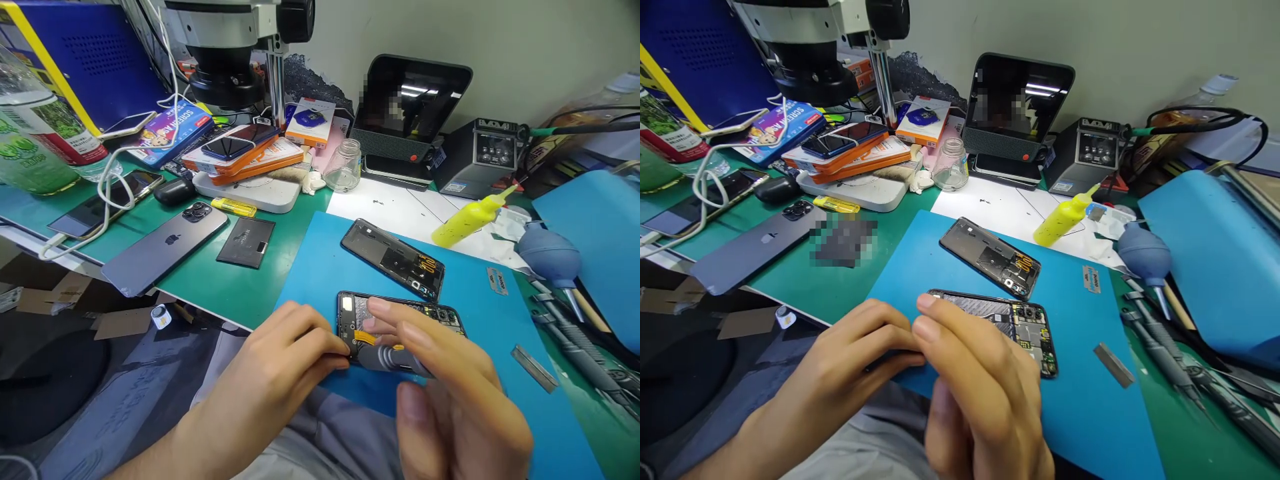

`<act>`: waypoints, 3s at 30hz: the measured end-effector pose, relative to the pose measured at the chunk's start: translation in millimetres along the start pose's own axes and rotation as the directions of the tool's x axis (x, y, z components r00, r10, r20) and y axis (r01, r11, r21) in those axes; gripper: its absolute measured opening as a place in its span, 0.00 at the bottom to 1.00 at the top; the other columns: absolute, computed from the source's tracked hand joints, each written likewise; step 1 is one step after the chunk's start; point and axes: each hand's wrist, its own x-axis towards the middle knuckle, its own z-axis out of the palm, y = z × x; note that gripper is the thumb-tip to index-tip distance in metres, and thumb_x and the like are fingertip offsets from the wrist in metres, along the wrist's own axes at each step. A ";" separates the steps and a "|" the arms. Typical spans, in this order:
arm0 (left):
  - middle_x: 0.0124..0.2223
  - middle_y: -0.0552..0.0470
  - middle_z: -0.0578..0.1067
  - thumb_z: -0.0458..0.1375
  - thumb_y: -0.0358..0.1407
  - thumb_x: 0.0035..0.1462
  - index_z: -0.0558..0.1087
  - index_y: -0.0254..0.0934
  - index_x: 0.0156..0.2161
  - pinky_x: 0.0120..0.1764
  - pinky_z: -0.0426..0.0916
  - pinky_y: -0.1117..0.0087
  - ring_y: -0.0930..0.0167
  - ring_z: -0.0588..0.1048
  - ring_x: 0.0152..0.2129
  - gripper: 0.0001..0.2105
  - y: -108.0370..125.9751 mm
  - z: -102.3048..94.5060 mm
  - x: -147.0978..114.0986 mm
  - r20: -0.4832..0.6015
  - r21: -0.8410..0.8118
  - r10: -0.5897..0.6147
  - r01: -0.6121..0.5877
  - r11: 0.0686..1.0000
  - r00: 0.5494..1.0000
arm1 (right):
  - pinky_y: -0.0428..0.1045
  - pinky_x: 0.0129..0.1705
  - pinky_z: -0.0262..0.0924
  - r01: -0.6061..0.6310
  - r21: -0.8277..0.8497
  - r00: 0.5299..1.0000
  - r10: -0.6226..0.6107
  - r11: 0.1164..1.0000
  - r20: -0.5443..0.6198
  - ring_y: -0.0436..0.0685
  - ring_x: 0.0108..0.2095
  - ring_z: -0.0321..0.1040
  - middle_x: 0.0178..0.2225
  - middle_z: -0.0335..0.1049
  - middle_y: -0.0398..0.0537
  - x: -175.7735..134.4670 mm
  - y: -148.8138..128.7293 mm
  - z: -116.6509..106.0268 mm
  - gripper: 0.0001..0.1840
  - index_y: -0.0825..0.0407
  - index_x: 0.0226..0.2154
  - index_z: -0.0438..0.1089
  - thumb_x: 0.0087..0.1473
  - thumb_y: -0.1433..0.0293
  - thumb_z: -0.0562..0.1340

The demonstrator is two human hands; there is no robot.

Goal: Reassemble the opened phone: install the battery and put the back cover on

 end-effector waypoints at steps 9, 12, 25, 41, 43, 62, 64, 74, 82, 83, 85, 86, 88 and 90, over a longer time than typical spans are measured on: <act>0.62 0.46 0.78 0.60 0.32 0.77 0.75 0.43 0.63 0.59 0.77 0.64 0.66 0.78 0.57 0.14 -4.1 -4.7 -5.1 0.036 0.137 0.017 -0.022 0.990 0.999 | 0.48 0.42 0.83 -0.081 0.062 0.986 0.089 0.995 -0.144 0.54 0.39 0.84 0.43 0.85 0.43 17.1 -2.0 3.3 0.36 0.45 0.67 0.74 0.59 0.83 0.69; 0.62 0.46 0.79 0.61 0.32 0.77 0.76 0.41 0.61 0.59 0.77 0.65 0.67 0.78 0.56 0.12 -5.9 -4.7 -5.6 0.009 0.135 0.044 -0.045 0.990 0.999 | 0.50 0.38 0.83 -0.140 0.130 0.957 0.168 0.982 -0.237 0.55 0.37 0.83 0.40 0.83 0.43 15.5 -4.9 5.9 0.35 0.45 0.66 0.75 0.60 0.83 0.69; 0.61 0.50 0.83 0.63 0.32 0.75 0.78 0.38 0.57 0.58 0.74 0.70 0.70 0.77 0.54 0.09 -6.8 -4.1 -2.5 -0.023 0.086 0.087 -0.085 0.993 0.996 | 0.47 0.44 0.83 -0.137 0.110 0.979 0.152 0.984 -0.134 0.53 0.40 0.84 0.42 0.85 0.43 15.9 -3.5 4.1 0.36 0.44 0.65 0.75 0.58 0.85 0.69; 0.63 0.53 0.80 0.61 0.32 0.78 0.76 0.39 0.59 0.62 0.66 0.74 0.73 0.73 0.57 0.10 -10.2 -2.5 -3.4 0.013 0.073 0.082 -0.083 0.994 0.997 | 0.44 0.42 0.81 -0.071 0.009 0.995 0.072 0.997 -0.067 0.51 0.35 0.82 0.40 0.85 0.42 23.6 -5.4 -0.6 0.29 0.48 0.61 0.75 0.61 0.82 0.68; 0.63 0.53 0.80 0.61 0.32 0.77 0.77 0.40 0.57 0.61 0.67 0.74 0.73 0.73 0.55 0.08 -10.2 -3.2 -4.0 0.017 0.076 0.081 -0.082 0.994 0.997 | 0.44 0.42 0.80 -0.066 0.024 0.997 0.067 0.998 -0.049 0.51 0.39 0.83 0.43 0.85 0.43 19.3 -1.7 -3.1 0.32 0.48 0.64 0.73 0.60 0.84 0.68; 0.66 0.46 0.80 0.57 0.30 0.78 0.80 0.35 0.52 0.61 0.73 0.65 0.64 0.74 0.56 0.08 -13.0 -10.0 -1.8 0.098 0.209 0.202 -0.218 0.953 0.975 | 0.64 0.44 0.85 -0.055 -0.080 0.994 0.047 0.995 -0.095 0.70 0.57 0.81 0.60 0.78 0.54 18.1 -4.8 10.9 0.25 0.41 0.61 0.75 0.63 0.60 0.73; 0.64 0.49 0.81 0.58 0.31 0.78 0.80 0.36 0.51 0.61 0.72 0.68 0.67 0.74 0.54 0.07 -13.2 -9.2 1.0 0.065 0.157 0.185 -0.193 0.968 0.981 | 0.64 0.45 0.85 -0.057 -0.084 0.994 0.048 0.995 -0.096 0.70 0.57 0.81 0.59 0.79 0.54 20.2 -5.8 10.2 0.25 0.41 0.60 0.75 0.63 0.60 0.73; 0.63 0.53 0.82 0.63 0.33 0.77 0.74 0.36 0.60 0.63 0.68 0.75 0.73 0.74 0.56 0.11 -12.7 -5.7 -3.0 0.016 0.015 0.069 -0.069 0.998 0.998 | 0.50 0.44 0.82 -0.061 -0.020 0.985 0.057 0.998 -0.164 0.54 0.42 0.83 0.48 0.85 0.41 12.2 0.5 9.7 0.39 0.43 0.67 0.75 0.57 0.81 0.73; 0.62 0.53 0.82 0.63 0.33 0.76 0.75 0.37 0.58 0.64 0.67 0.73 0.74 0.75 0.57 0.10 -12.8 -6.2 0.4 0.027 0.050 0.093 -0.094 0.994 0.995 | 0.50 0.34 0.80 -0.175 0.159 0.945 0.211 0.972 -0.251 0.57 0.39 0.81 0.42 0.81 0.49 14.9 1.0 15.4 0.37 0.48 0.69 0.72 0.61 0.86 0.67; 0.63 0.53 0.82 0.63 0.33 0.76 0.76 0.38 0.57 0.64 0.67 0.73 0.74 0.75 0.57 0.09 -12.5 -6.6 1.1 0.032 0.060 0.098 -0.100 0.993 0.995 | 0.48 0.34 0.80 -0.170 0.155 0.953 0.202 0.973 -0.225 0.55 0.38 0.81 0.41 0.81 0.49 15.2 1.0 15.0 0.37 0.50 0.69 0.72 0.61 0.86 0.68; 0.62 0.54 0.82 0.63 0.33 0.76 0.77 0.39 0.56 0.64 0.67 0.73 0.74 0.75 0.58 0.08 -11.8 -7.4 2.0 0.037 0.066 0.094 -0.097 0.993 0.995 | 0.47 0.34 0.81 -0.154 0.168 0.964 0.185 0.974 -0.189 0.54 0.37 0.81 0.41 0.81 0.48 15.1 0.7 13.5 0.36 0.53 0.68 0.73 0.59 0.86 0.68; 0.62 0.54 0.82 0.63 0.33 0.76 0.77 0.40 0.56 0.63 0.67 0.73 0.74 0.75 0.58 0.07 -11.1 -7.7 2.2 0.042 0.062 0.084 -0.087 0.994 0.996 | 0.47 0.34 0.81 -0.155 0.174 0.965 0.187 0.972 -0.184 0.55 0.38 0.82 0.42 0.81 0.49 14.7 0.4 12.7 0.36 0.53 0.68 0.73 0.59 0.86 0.68; 0.62 0.55 0.82 0.64 0.36 0.76 0.79 0.42 0.55 0.62 0.68 0.73 0.74 0.74 0.58 0.06 -8.9 -7.9 2.0 0.051 0.053 0.056 -0.059 0.997 0.997 | 0.48 0.32 0.81 -0.185 0.173 0.963 0.214 0.967 -0.166 0.57 0.40 0.83 0.47 0.82 0.51 13.4 -0.4 11.8 0.36 0.50 0.68 0.73 0.60 0.85 0.69; 0.63 0.54 0.80 0.64 0.37 0.76 0.81 0.44 0.53 0.60 0.69 0.71 0.72 0.74 0.58 0.05 -5.1 -7.4 1.0 0.049 0.070 0.039 -0.042 0.997 0.998 | 0.48 0.30 0.80 -0.220 0.169 0.950 0.251 0.961 -0.187 0.57 0.41 0.83 0.48 0.82 0.52 12.8 -0.8 12.0 0.35 0.49 0.68 0.73 0.61 0.84 0.69</act>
